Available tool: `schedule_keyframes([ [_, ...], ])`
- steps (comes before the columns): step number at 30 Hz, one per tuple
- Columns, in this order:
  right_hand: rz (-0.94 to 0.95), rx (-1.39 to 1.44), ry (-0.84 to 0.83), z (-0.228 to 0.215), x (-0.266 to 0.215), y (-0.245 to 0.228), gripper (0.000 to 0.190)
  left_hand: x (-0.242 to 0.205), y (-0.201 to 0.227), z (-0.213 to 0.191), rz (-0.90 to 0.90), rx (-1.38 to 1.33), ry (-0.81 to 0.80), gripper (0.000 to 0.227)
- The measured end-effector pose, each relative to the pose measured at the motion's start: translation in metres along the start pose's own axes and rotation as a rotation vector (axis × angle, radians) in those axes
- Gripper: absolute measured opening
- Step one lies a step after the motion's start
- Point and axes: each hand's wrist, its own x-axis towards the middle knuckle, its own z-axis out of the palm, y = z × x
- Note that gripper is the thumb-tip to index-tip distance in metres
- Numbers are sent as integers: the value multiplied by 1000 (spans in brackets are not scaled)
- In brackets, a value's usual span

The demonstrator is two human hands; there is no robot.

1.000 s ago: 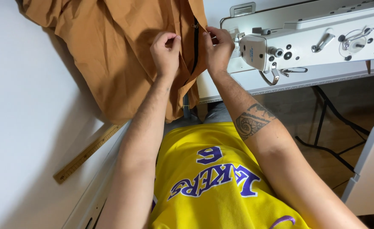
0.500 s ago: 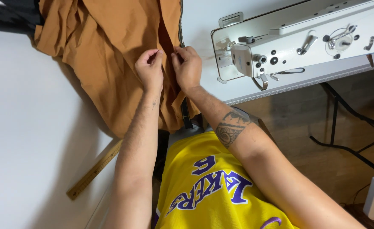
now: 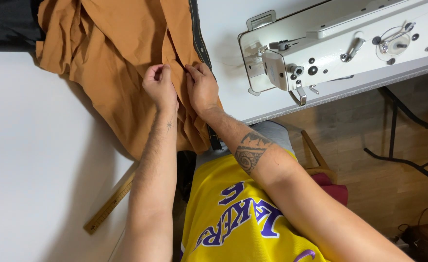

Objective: The person is unfolding and inspecting a large brown leather piece, checking the zipper and seams at a sewing station.

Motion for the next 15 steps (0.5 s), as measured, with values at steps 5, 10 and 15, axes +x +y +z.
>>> schedule_keyframes([
  [5,-24,-86,-25,12,4,7,20,-4,-1,-2,8,-51,77,2],
  [10,-7,-87,-117,29,4,6,23,-9,21,-10,29,-42,85,2],
  [15,-38,-119,-205,19,2,7,34,-5,17,-11,56,-21,83,3],
])
